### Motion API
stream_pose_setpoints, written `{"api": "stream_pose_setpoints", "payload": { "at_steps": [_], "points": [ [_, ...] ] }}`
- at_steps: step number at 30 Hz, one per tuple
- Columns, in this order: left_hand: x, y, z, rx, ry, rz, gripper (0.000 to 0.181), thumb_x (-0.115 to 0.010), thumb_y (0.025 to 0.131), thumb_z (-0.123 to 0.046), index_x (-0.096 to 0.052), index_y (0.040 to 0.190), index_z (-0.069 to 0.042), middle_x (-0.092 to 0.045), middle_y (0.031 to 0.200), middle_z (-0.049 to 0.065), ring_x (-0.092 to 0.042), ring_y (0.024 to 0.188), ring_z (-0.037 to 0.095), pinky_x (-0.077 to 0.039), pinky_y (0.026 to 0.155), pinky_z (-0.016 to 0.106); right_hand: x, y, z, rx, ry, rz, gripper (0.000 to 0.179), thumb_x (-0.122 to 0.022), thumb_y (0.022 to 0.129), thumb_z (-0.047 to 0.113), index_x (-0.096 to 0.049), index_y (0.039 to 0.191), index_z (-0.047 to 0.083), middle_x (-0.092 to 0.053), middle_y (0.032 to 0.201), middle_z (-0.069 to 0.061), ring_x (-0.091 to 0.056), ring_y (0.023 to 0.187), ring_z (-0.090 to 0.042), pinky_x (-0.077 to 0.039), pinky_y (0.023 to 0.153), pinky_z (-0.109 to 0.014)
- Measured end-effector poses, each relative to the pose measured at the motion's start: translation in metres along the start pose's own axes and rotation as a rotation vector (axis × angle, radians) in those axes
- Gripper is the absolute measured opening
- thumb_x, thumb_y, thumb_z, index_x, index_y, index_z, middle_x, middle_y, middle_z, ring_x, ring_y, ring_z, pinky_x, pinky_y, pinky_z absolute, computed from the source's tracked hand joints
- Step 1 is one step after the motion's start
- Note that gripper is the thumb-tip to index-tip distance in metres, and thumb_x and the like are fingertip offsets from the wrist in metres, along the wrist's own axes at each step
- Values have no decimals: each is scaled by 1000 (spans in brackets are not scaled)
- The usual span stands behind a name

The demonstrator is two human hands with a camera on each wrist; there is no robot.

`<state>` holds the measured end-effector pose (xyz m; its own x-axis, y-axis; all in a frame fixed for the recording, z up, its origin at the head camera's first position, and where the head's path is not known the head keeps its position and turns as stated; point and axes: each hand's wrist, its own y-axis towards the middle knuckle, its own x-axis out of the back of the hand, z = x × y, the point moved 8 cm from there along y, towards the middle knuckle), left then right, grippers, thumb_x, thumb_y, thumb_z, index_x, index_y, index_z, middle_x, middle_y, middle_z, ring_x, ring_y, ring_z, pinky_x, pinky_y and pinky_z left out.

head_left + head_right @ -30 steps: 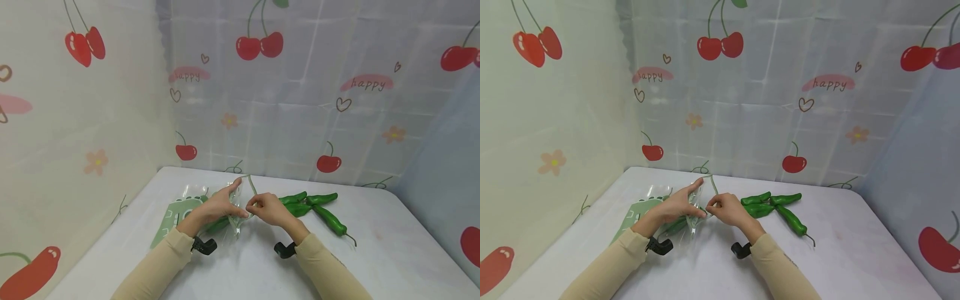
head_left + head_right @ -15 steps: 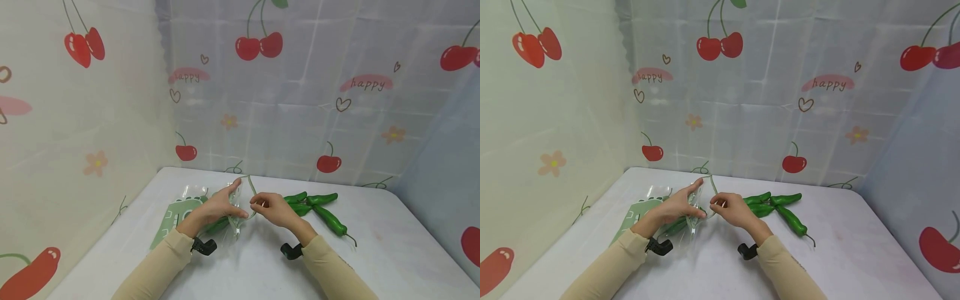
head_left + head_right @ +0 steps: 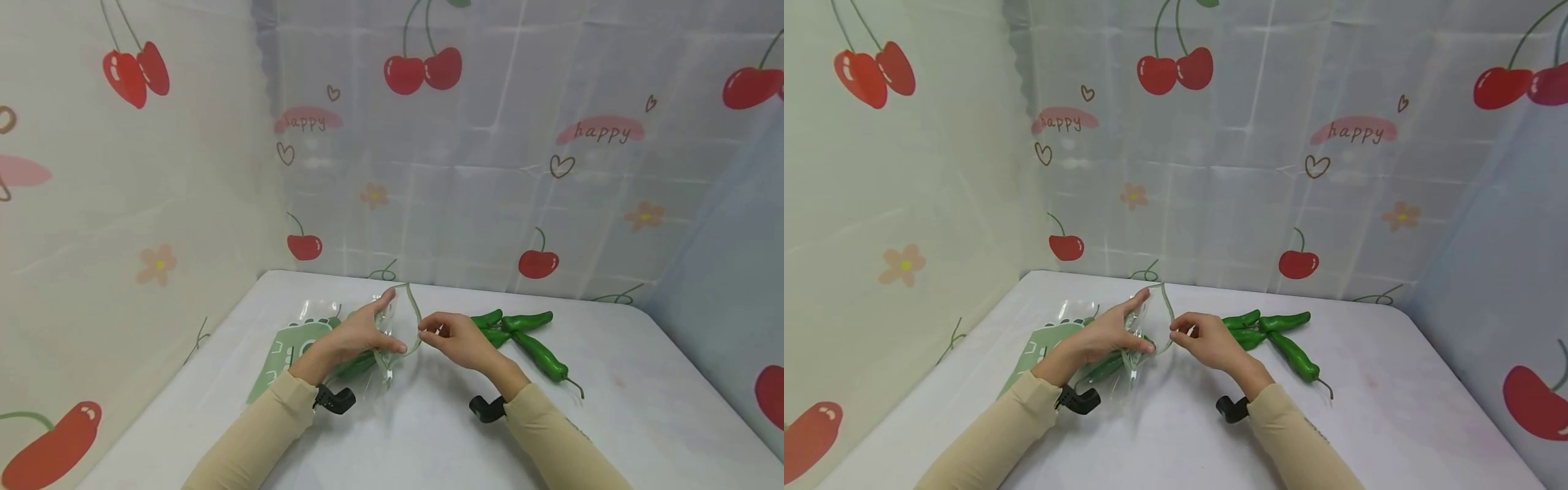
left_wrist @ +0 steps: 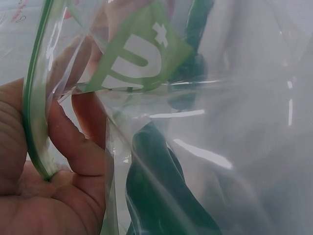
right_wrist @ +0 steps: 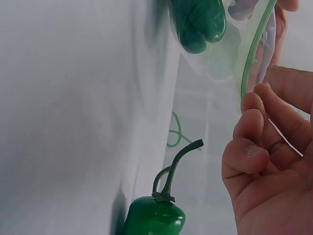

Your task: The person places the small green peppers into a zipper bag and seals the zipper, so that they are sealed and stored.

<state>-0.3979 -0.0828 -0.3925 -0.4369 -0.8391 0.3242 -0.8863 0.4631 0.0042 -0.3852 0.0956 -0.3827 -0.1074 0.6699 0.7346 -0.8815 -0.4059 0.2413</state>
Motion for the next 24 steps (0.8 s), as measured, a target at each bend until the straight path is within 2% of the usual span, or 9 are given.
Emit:
{"api": "stream_pose_setpoints", "payload": {
  "at_steps": [5, 11, 18, 24],
  "points": [
    [0, 1, 0, -2, 8, -1, 125, -96, 72, -14, -16, 167, -27, -11, 174, -5, -4, 161, 24, -20, 126, 56, 1, -1, -3, -5, 4, 0, 20, -71, 98, 26, -76, 113, 14, -69, 96, 5, -56, 78, -15, -49, 65, -28],
    [0, 1, 1, -4, 8, 1, 127, -97, 70, -18, -16, 167, -25, -11, 174, -5, -4, 161, 24, -21, 126, 56, 5, -6, -9, -32, -5, -16, 15, -72, 98, 26, -76, 110, 20, -70, 97, 5, -58, 80, -14, -51, 67, -28],
    [1, 1, 3, 6, 24, -8, 127, -98, 68, -20, -18, 167, -30, -13, 174, -7, -4, 161, 24, -20, 126, 56, 12, -10, -15, -40, -1, -27, 21, -72, 98, 26, -75, 115, 13, -72, 99, 1, -60, 80, -14, -52, 66, -26],
    [1, 0, 3, 11, 33, -13, 127, -98, 68, -21, -19, 166, -30, -13, 174, -6, -5, 161, 26, -21, 126, 56, 16, -13, -21, -64, 18, -28, 19, -72, 98, 25, -75, 113, 14, -72, 97, 2, -61, 81, -14, -53, 66, -27]
  ]
}}
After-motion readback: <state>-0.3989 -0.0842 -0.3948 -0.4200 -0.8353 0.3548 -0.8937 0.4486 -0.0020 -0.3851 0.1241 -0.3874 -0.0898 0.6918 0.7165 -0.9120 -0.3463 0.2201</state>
